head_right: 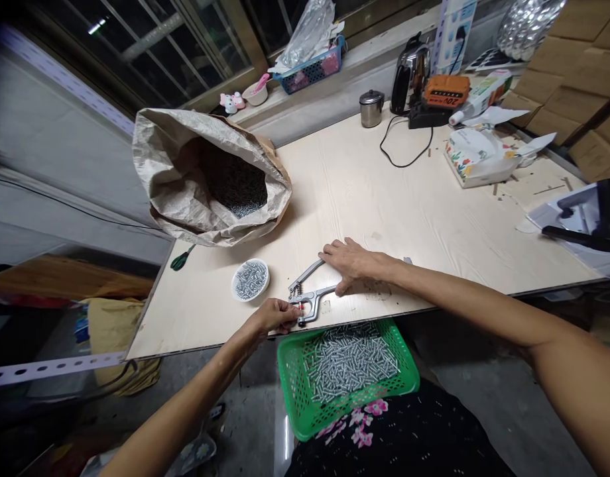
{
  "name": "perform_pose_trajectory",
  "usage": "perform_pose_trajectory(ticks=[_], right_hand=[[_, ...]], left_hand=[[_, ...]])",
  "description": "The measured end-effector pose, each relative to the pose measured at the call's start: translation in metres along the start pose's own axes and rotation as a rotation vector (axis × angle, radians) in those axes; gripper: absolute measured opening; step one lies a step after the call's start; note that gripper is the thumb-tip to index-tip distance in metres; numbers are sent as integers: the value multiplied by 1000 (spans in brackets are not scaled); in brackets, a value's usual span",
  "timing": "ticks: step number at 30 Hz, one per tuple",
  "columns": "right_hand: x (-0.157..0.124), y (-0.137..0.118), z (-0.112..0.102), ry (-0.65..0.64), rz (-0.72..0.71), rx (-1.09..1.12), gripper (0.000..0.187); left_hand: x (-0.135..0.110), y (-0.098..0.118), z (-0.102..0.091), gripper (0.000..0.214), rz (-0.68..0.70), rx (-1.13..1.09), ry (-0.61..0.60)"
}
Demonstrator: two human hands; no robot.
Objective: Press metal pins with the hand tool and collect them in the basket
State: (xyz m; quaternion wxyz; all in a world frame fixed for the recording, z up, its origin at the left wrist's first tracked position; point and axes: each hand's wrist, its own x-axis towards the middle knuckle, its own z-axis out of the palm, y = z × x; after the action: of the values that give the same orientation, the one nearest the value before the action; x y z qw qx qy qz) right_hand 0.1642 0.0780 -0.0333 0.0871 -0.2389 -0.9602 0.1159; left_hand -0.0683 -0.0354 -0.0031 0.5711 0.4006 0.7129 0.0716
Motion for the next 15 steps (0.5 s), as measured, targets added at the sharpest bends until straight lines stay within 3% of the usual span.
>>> perform_pose_trajectory(ticks=[3,5,7,9,12,15], right_hand=[[0,-3,0,-18,10,1,62],[-2,-6,1,-22,19,8,52],[-5,-9,1,-12,22,16,43],[-8,-13,0,-14,34,20,38],[-11,-18,-4,-62,56,35,47],[-15,-20,-8,-90,103,46,58]], left_hand=[[-5,0,1,44,8,111,35],[-10,2,6,42,90,299,187],[-13,7,15,33,291,520,396],[-10,16,27,26,553,692,515],[5,32,40,49,811,864,445],[22,44,42,57,847,985,350]])
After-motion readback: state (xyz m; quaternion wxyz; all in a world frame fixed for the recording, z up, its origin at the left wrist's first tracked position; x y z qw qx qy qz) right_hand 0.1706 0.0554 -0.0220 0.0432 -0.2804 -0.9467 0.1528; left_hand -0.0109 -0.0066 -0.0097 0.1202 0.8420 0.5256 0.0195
